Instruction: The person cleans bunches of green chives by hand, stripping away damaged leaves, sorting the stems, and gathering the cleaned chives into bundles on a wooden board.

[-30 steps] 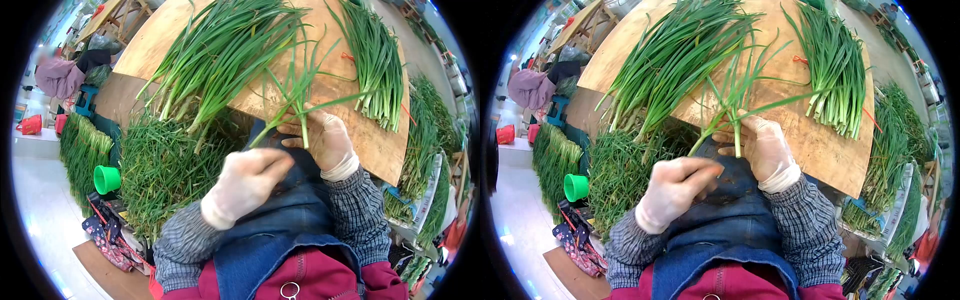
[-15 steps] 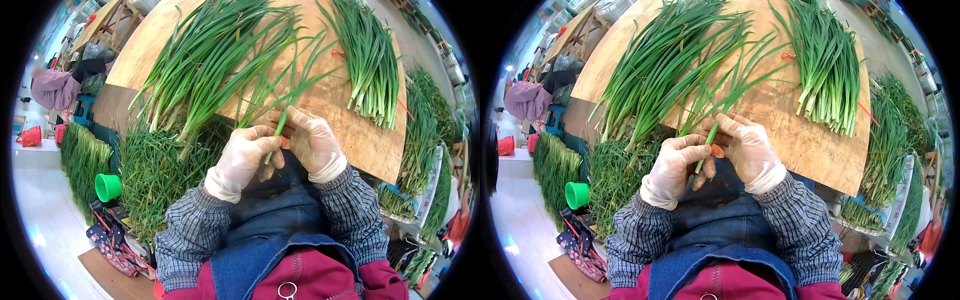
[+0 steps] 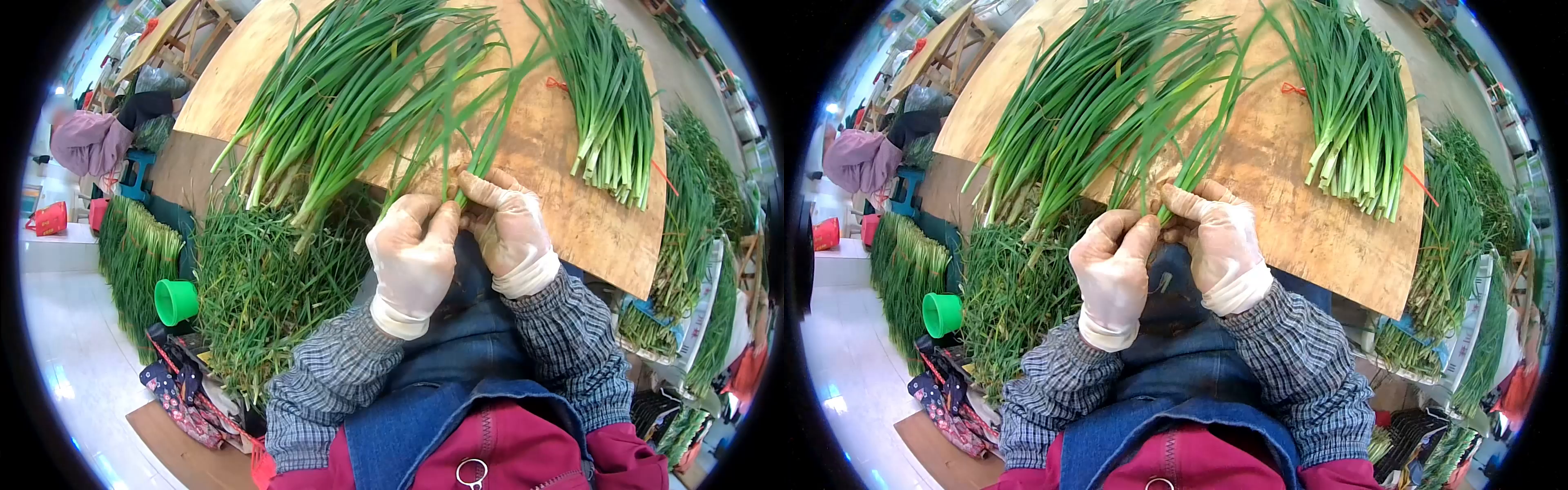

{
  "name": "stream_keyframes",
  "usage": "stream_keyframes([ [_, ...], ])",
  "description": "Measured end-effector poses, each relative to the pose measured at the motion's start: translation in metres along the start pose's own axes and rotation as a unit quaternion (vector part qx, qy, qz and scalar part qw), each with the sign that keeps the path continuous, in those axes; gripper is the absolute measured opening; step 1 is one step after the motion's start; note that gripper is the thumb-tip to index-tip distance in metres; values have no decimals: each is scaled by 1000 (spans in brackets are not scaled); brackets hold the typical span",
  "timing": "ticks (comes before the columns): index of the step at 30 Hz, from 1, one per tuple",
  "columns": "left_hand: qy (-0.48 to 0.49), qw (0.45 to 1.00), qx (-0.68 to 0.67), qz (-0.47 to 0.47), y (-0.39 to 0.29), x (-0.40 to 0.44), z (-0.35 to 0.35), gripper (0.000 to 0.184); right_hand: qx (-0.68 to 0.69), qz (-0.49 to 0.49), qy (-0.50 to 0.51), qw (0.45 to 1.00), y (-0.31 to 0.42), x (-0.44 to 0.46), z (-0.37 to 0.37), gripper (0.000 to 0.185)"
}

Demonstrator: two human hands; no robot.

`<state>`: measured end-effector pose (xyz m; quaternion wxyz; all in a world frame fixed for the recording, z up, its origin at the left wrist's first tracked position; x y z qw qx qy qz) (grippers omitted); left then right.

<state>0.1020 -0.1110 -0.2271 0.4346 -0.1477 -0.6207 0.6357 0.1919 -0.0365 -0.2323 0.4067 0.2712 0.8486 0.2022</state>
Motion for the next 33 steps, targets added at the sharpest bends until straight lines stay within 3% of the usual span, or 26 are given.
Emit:
stream_keyframes([
  [1, -22, 999, 13, -30, -1, -2, 1, 6, 1, 0, -14, 1000, 0, -1, -1, 16],
  [2, -47, 987, 60, -144, -8, -1, 6, 9, 1, 1, -28, 1000, 1, -2, -2, 16],
  [5, -82, 994, 35, -61, -17, -17, 43, 5, 42, 15, -35, 998, 7, 1, 8, 17],
  [7, -195, 977, -11, -80, -26, -35, 78, 9, 48, -10, -8, 999, 10, -1, 13, 17],
  [9, -292, 954, 54, -40, -6, -50, 124, 19, 66, -34, 19, 997, 13, -5, 11, 17],
  [12, -116, 951, 244, 150, 29, -74, 182, 34, 47, -91, 44, 994, 11, -5, 12, 21],
  [13, -52, 950, 259, 165, 32, -74, 177, 33, 37, -110, 56, 992, 10, -5, 12, 22],
  [15, -12, 962, 226, 151, 41, -72, 152, 26, 22, -137, 79, 987, 7, 1, 13, 23],
  [17, 3, 978, 197, 63, 33, -46, 114, 24, 25, -168, 119, 978, 7, 6, 15, 22],
  [19, -7, 982, 47, 185, 26, -21, 85, 29, -38, -124, 33, 991, 6, -2, -2, 20],
  [21, 80, 972, 21, 219, 27, -6, 65, 31, -80, -93, -2, 992, 3, -4, -9, 19],
  [22, 73, 967, -88, 228, 39, -11, 57, 29, -91, -80, -29, 992, 2, -5, -13, 19],
  [25, 84, 992, -37, 83, 12, -20, 36, 23, -177, -57, 3, 983, -5, -7, -22, 17],
  [27, 75, 983, -5, -169, -1, -22, 31, 27, -201, -72, 1, 977, -7, -2, -20, 14],
  [28, 126, 976, 35, -174, -14, -18, 40, 31, -201, -80, 3, 976, -7, -2, -21, 14],
  [31, 25, 921, 231, -311, -4, 4, 75, 29, -156, -88, 40, 983, 0, 1, -23, 20],
  [33, 24, 842, 488, -230, -8, 23, 95, 27, -74, -107, 43, 991, 6, -1, -26, 23],
])
Point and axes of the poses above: each hand's wrist, its own x-axis towards the middle knuckle, its own z-axis out of the back of the hand, y = z × x, the point moved 2 cm from there along x, towards the middle knuckle, and after that the axes turned 13 degrees about -z, right-handed, at the moved point
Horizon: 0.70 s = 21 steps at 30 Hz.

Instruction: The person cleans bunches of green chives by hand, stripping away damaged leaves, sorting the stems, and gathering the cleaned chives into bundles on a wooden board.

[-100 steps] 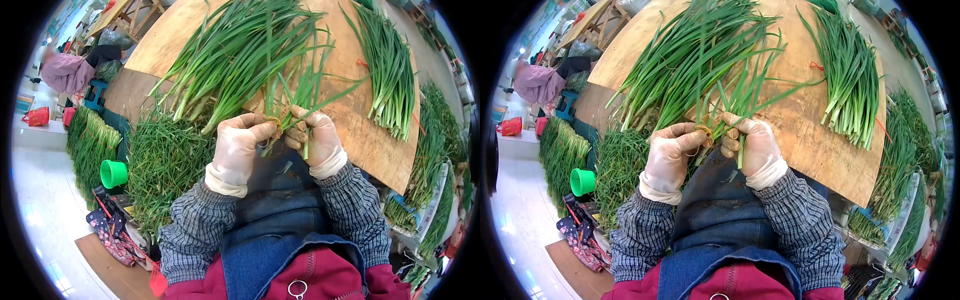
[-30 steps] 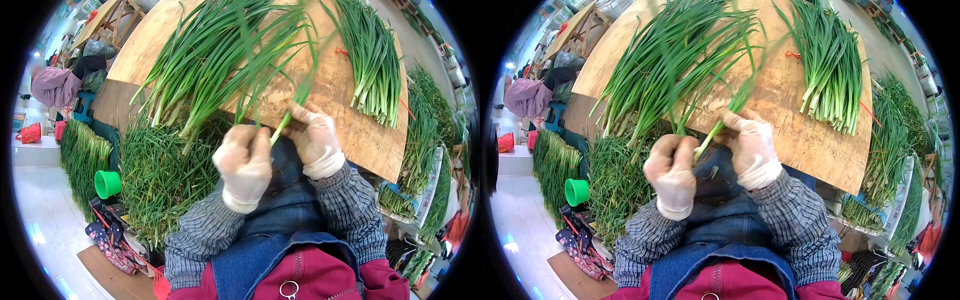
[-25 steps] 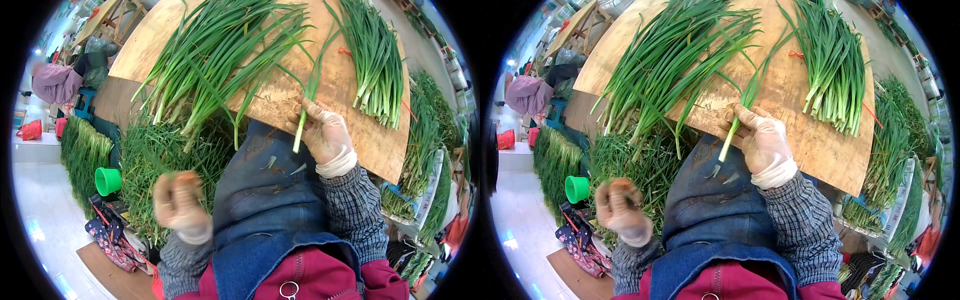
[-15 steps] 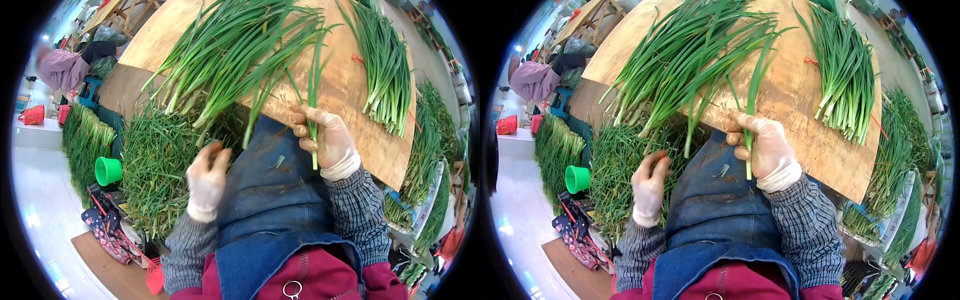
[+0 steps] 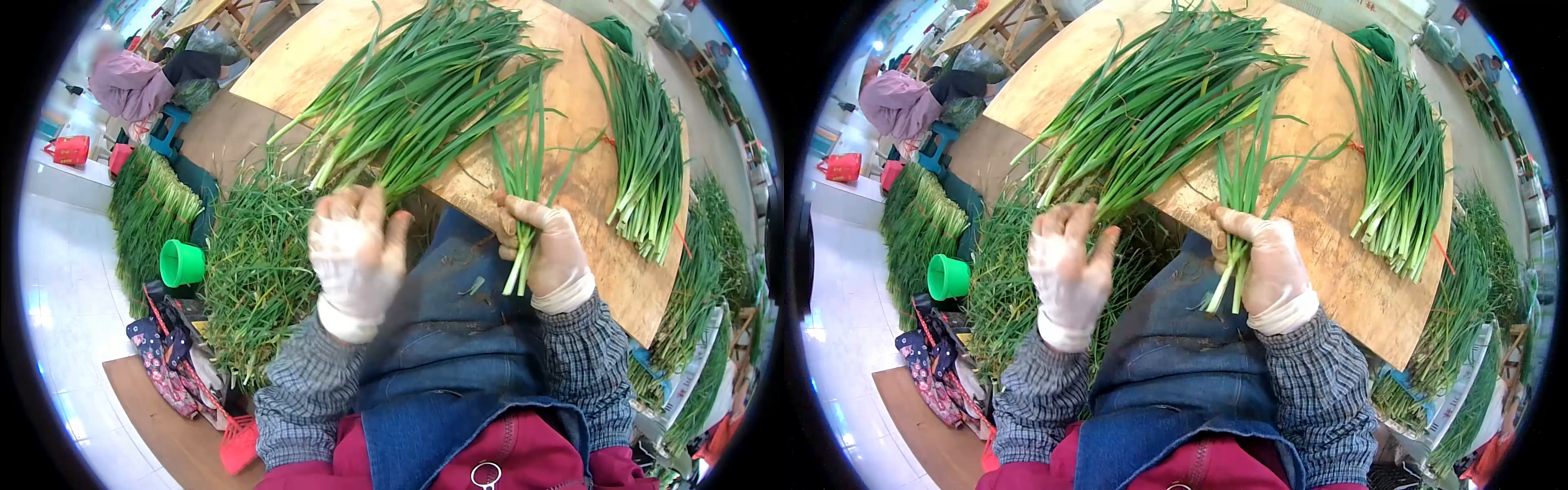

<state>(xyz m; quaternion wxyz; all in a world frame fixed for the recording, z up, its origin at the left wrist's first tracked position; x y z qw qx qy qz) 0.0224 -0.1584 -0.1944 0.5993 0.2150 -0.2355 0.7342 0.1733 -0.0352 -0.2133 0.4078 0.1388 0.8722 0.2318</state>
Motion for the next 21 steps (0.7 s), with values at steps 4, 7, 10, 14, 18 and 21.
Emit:
stream_keyframes([
  [4, 46, 995, -89, 14, 26, -7, -29, 25, 7, -9, -17, 1000, -1, -5, -18, 19],
  [7, 27, 859, -434, 270, 23, -8, -32, 17, -30, -8, 12, 999, -11, 3, -18, 15],
  [10, 62, 753, -542, 367, 2, -2, -11, 15, -54, 15, -8, 998, -18, 5, -29, 13],
  [14, 51, 836, -469, 280, -14, -10, -14, 8, -94, 28, -23, 995, -18, 9, -38, 12],
  [18, -22, 942, -319, 100, -22, -7, -12, 9, -98, 52, -79, 991, -18, 8, -36, 10],
  [21, -61, 960, -264, 69, -26, -3, -8, 12, -50, 63, -80, 994, -12, -3, -28, 10],
])
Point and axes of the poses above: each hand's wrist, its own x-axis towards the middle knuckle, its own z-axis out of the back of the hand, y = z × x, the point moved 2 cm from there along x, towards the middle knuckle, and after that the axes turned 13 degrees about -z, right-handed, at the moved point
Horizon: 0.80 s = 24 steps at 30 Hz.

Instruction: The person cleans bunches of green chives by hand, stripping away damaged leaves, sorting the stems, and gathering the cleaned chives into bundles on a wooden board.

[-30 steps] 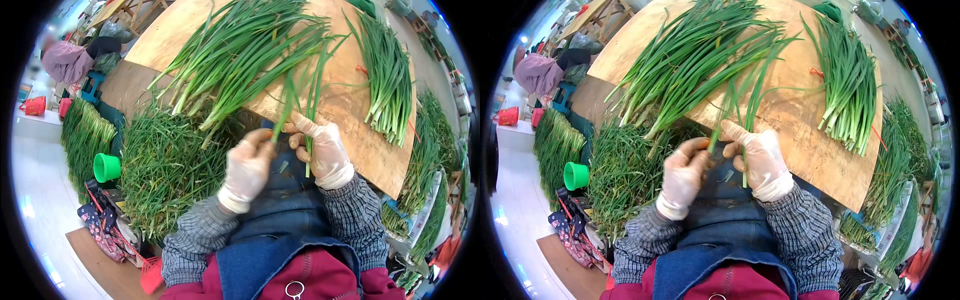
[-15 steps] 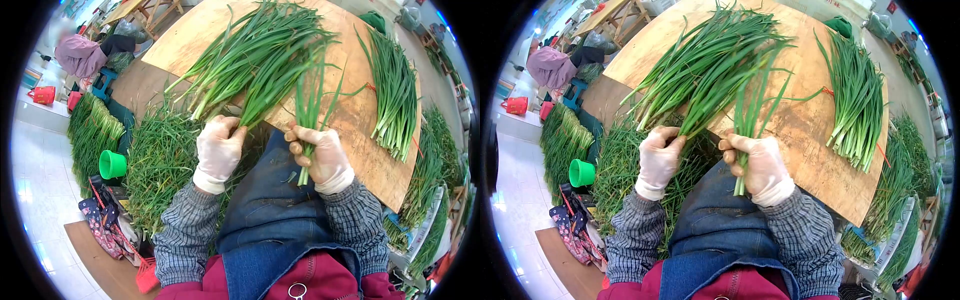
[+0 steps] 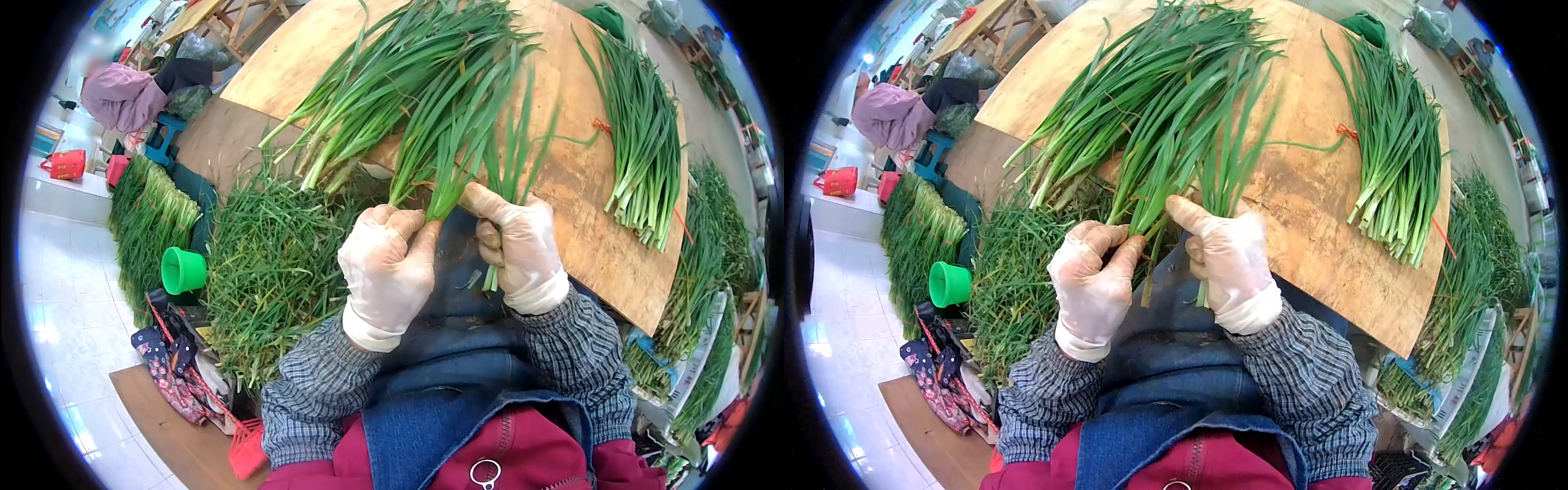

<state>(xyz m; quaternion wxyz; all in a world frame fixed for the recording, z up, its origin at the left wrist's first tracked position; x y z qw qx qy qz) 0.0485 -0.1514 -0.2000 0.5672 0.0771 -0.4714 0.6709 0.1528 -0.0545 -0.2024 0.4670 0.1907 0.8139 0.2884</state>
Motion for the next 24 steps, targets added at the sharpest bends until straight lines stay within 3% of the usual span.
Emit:
stream_keyframes([
  [8, 17, 992, 31, -124, -17, 3, -7, 19, 3, -6, 55, 998, -8, 9, -3, 10],
  [11, -36, 991, -54, -120, -22, 0, 4, 18, 18, -30, 49, 998, -8, 13, 4, 10],
  [12, -68, 990, -107, -64, -20, -4, 10, 18, 46, -7, 44, 998, -7, 20, 10, 9],
  [13, -110, 967, -224, 46, -15, -5, 14, 12, 77, -29, 79, 994, -2, 23, 15, 9],
  [15, -98, 898, -310, 298, -14, -1, 23, 8, 93, -53, 151, 983, 1, 23, 22, 10],
  [17, 17, 861, -348, 370, -5, 2, 15, 14, 100, -62, 154, 981, -3, 19, 21, 12],
  [19, 92, 789, -420, 439, -5, 0, 2, 14, 101, -76, 153, 980, -6, 18, 20, 13],
  [23, 129, 704, -528, 458, -2, 2, -17, 18, 89, -75, 129, 985, -8, 17, 19, 13],
  [24, 109, 722, -517, 448, -3, 1, -21, 15, 84, -67, 122, 987, -7, 16, 18, 12],
])
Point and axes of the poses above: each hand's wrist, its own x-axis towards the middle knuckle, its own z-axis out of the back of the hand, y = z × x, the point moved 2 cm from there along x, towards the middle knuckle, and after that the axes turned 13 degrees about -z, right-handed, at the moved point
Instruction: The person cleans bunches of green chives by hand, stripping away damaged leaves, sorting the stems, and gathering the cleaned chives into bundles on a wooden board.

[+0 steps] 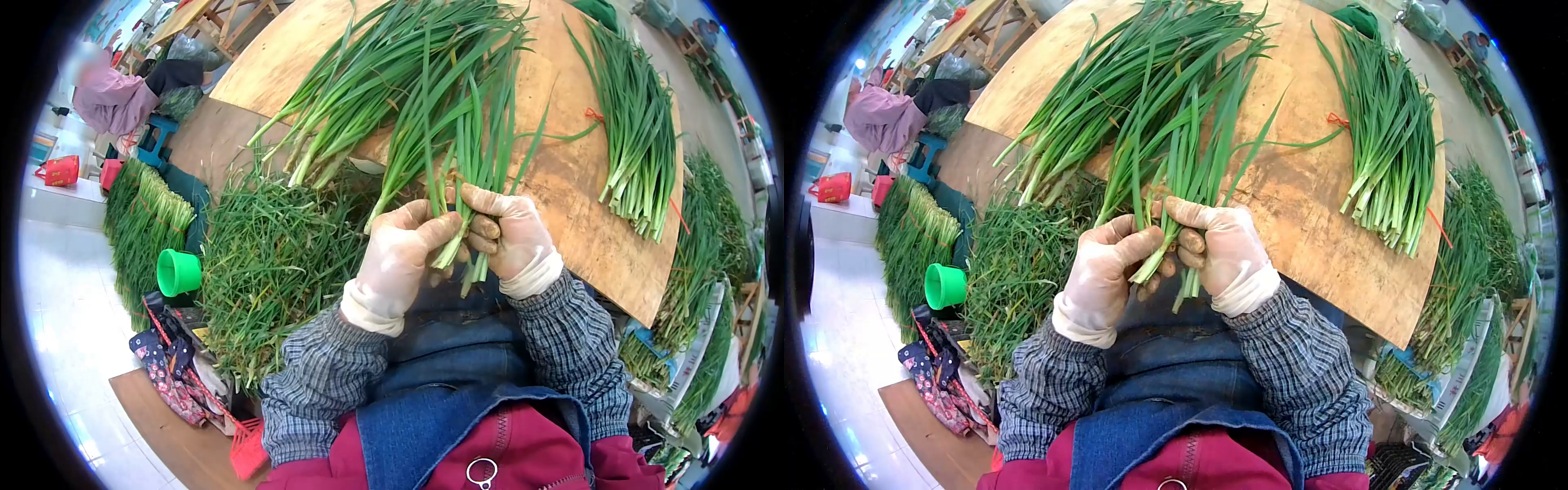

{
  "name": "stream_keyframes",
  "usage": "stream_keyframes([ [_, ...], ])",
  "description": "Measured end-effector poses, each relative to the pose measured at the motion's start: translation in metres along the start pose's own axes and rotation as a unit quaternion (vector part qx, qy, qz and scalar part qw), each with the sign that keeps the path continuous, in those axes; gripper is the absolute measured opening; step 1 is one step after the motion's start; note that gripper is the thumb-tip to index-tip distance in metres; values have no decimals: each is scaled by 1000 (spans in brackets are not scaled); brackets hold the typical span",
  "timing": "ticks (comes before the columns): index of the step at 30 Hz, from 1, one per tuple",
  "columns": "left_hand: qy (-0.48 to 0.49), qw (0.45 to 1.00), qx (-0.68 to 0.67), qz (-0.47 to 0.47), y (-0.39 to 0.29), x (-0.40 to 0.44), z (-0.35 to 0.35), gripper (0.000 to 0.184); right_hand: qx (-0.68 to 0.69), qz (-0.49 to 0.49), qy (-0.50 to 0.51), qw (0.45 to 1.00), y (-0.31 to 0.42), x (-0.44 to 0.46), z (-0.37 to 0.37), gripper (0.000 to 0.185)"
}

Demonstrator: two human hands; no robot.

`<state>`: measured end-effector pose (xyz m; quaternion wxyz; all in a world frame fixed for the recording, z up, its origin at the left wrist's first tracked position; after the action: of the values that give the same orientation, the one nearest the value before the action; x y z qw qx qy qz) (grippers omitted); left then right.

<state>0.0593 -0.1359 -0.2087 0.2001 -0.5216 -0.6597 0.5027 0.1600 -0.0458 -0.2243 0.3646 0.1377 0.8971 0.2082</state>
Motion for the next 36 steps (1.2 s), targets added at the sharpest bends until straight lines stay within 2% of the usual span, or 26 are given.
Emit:
stream_keyframes([
  [3, -66, 992, 71, -83, -8, -11, -3, 14, -19, 15, -21, 999, 1, 0, 3, 10],
  [4, -89, 981, 89, -145, -19, -20, 0, 12, -24, 20, -29, 999, 2, 0, 6, 9],
  [6, -267, 910, 93, -304, -39, -46, 15, 13, -25, 21, -21, 999, 7, -4, 7, 8],
  [8, -338, 841, 49, -419, -57, -70, 61, 18, -18, 30, -19, 999, 9, -7, 7, 8],
  [9, -382, 810, 30, -443, -61, -82, 90, 19, -24, 32, -18, 999, 10, -8, 6, 8],
  [10, -392, 807, 87, -434, -61, -95, 126, 21, -29, 33, -18, 999, 10, -8, 5, 9],
  [11, -452, 785, 171, -386, -58, -105, 150, 23, -35, 33, -17, 999, 10, -9, 5, 9],
  [12, -478, 770, 311, -285, -51, -113, 173, 21, -54, 38, -22, 998, 10, -10, 4, 10],
  [13, -432, 711, 544, -111, -53, -112, 177, 24, -75, 42, -26, 996, 9, -11, 2, 11],
  [14, -365, 635, 681, -24, -46, -109, 175, 24, -95, 48, -30, 994, 9, -12, 0, 12],
  [15, -284, 537, 792, 65, -33, -105, 170, 25, -107, 52, -36, 992, 9, -13, -1, 13],
  [16, -277, 656, 700, -57, -28, -95, 149, 24, -123, 55, -40, 990, 8, -14, -3, 13],
  [17, -261, 750, 581, -179, -25, -81, 122, 24, -140, 59, -45, 987, 8, -14, -5, 14],
  [18, -215, 801, 513, -224, -23, -65, 92, 23, -132, 57, -47, 989, 8, -15, -6, 13],
  [19, -164, 841, 439, -269, -26, -48, 64, 22, -122, 56, -49, 990, 9, -16, -6, 13],
  [21, -41, 808, 492, -321, -35, -14, 23, 27, -113, 59, -57, 990, 10, -20, -7, 12],
  [23, 61, 832, 443, -330, -26, 21, 8, 31, -116, 62, -69, 989, 11, -23, -5, 13],
  [24, 112, 918, 329, -191, -24, 31, 2, 32, -106, 58, -71, 990, 9, -22, 1, 15],
  [25, 156, 965, 205, -49, -24, 37, -4, 33, -125, 53, -92, 986, 10, -26, 3, 16],
  [26, 170, 971, 166, -31, -21, 41, -5, 32, -146, 54, -102, 983, 12, -30, 4, 16],
  [28, 207, 950, 216, -86, -13, 53, -2, 32, -170, 88, -97, 977, 16, -29, -5, 15],
  [30, 242, 918, 312, -20, -32, 47, -15, 31, -174, 94, -107, 974, 17, -30, -5, 16],
  [31, 264, 924, 272, -56, -17, 55, -13, 29, -180, 74, -124, 973, 18, -32, -3, 16],
  [33, 268, 927, 261, -34, -15, 60, -8, 30, -175, 67, -120, 975, 19, -35, 3, 18],
  [35, 297, 872, 382, -79, -30, 59, -17, 22, -183, 67, -106, 975, 22, -36, 4, 18],
  [36, 308, 839, 403, -197, -16, 66, -14, 18, -180, 65, -105, 976, 23, -37, 3, 18],
])
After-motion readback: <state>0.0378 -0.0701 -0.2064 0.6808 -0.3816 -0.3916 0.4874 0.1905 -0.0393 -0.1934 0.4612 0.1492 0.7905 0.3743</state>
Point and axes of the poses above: each hand's wrist, its own x-axis towards the middle knuckle, its own z-axis out of the back of the hand, y = z × x, the point moved 2 cm from there along x, towards the middle knuckle, and after that the axes turned 13 degrees about -z, right-handed, at the moved point
